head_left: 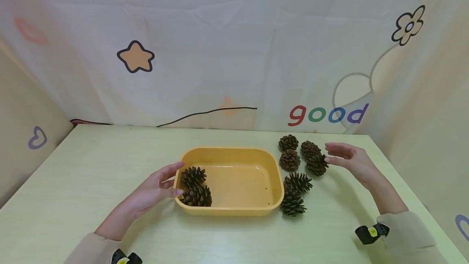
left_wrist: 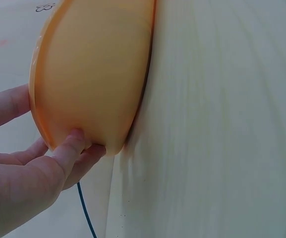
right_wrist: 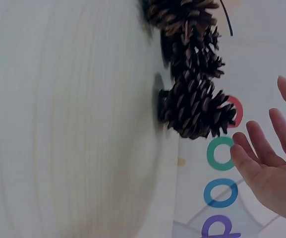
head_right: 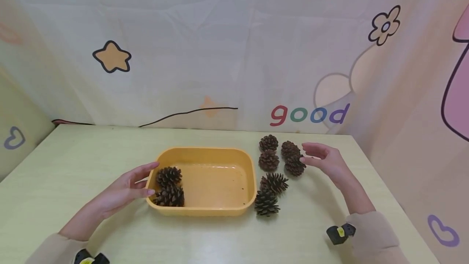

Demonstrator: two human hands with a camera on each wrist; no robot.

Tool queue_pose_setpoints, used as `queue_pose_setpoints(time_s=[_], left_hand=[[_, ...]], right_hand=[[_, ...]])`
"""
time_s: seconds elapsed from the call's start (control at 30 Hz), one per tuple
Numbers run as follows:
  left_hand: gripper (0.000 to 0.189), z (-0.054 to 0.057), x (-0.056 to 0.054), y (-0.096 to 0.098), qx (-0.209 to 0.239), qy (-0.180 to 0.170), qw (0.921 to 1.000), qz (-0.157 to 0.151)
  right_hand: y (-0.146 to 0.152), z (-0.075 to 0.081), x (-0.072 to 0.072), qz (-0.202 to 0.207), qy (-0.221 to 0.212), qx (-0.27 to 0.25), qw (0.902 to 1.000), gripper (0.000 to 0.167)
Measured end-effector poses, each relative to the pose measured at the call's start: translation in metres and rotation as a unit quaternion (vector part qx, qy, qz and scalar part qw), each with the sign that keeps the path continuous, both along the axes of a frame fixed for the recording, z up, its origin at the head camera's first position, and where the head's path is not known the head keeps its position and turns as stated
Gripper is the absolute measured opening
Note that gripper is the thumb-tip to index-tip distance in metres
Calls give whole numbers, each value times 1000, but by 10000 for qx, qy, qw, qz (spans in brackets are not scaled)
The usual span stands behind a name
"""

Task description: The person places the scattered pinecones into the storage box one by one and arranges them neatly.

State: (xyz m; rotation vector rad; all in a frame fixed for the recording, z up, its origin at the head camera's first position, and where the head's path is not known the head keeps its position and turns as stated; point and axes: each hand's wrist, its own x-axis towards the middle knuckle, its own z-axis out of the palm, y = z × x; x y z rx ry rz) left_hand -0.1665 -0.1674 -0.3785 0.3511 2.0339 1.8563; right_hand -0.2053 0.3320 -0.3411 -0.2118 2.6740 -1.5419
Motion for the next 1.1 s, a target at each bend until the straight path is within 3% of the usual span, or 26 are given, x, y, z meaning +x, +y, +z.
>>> queue_pose_setpoints(time_s=[0.2,0.47,1.1], left_hand=[[78,-1,0,-1,-7,-1,10000,-7],[79,-2,-1,-1,46,-31,10000,-28],[78,0,-1,-1,-1,-55,10000,23]], right_hand=[[8,-7,-8,42,-97,472,9988,60],[6,-12,-16,467,-226,984,9938,61],[5,-17,-26,507,-440,1318,9890,56]])
